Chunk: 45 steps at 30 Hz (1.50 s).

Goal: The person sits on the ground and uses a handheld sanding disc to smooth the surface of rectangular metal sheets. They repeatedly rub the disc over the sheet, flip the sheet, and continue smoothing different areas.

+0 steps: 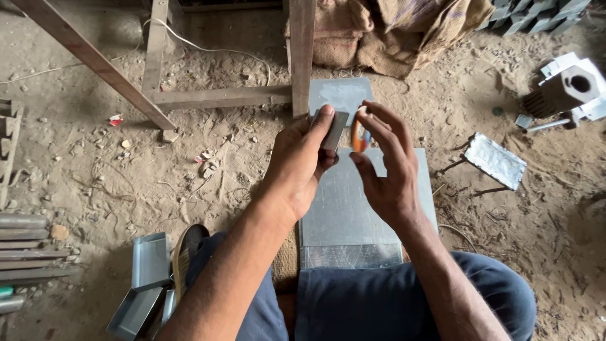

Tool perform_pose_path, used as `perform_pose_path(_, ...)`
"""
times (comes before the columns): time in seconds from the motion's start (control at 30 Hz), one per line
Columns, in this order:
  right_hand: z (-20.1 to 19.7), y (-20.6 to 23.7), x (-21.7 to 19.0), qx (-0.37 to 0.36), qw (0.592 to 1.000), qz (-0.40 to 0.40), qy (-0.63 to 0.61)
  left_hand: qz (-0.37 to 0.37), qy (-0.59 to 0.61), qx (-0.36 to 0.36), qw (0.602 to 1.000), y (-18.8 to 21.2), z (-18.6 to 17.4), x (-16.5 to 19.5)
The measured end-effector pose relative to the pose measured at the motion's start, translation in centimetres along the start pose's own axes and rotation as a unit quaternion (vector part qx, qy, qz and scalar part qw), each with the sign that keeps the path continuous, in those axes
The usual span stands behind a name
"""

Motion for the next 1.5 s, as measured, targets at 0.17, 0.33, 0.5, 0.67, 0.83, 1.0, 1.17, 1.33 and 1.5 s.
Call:
perform_pose_path(0.17,-0.1,0.2,-0.7,0.020,0.999,-0.019,0.020,-0.007,0.032,-0.019,0.999,-0.2,-0.1,0.2)
perform_pose_path(0.33,0.6,0.8,-0.6,0.017,0.999,-0.015,0.028,-0.045,0.098,-0.041,0.993,0.1,0.3,0.1)
perform_pose_path(0.5,1.3,1.2,0.0,0.033,0.998,-0.047,0.032,-0.052,0.064,-0.063,0.995,0.5,0.0,0.4)
perform_pose_path(0.67,1.9,1.4,0.0,0.060,0.996,-0.061,0.034,-0.051,0.074,-0.073,0.993,0.5,-0.2,0.5)
perform_pose_path(0.83,2.2,1.6,0.1,0.042,0.997,-0.048,0.053,-0.049,0.070,-0.075,0.993,0.6,-0.6,0.4)
perform_pose_path(1.0,3.4,1.6,0.6,0.070,0.993,-0.091,0.022,-0.074,0.082,-0.050,0.993,0.4,-1.1,0.2)
perform_pose_path(1.17,3.5,1.9,1.0,0.074,0.993,-0.087,-0.021,-0.068,0.075,-0.042,0.994,0.4,-1.4,0.4)
perform_pose_path(1.33,3.3,2.4,1.0,0.047,0.996,-0.070,0.024,-0.080,0.066,-0.040,0.994,0.5,-1.5,0.3)
perform_pose_path(1.5,4.1,2.7,2.0,0.060,0.990,-0.114,0.058,-0.088,0.096,-0.037,0.991,0.4,-1.5,0.2)
Point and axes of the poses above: each hand's wrist, its own y-axis away from the middle knuckle, its own z-axis out of the palm, x = y × z, the point moved 3 cm from there along -y, towards the middle knuckle, and after that the axes turned 9 degrees about -x, right-handed, at the moved point
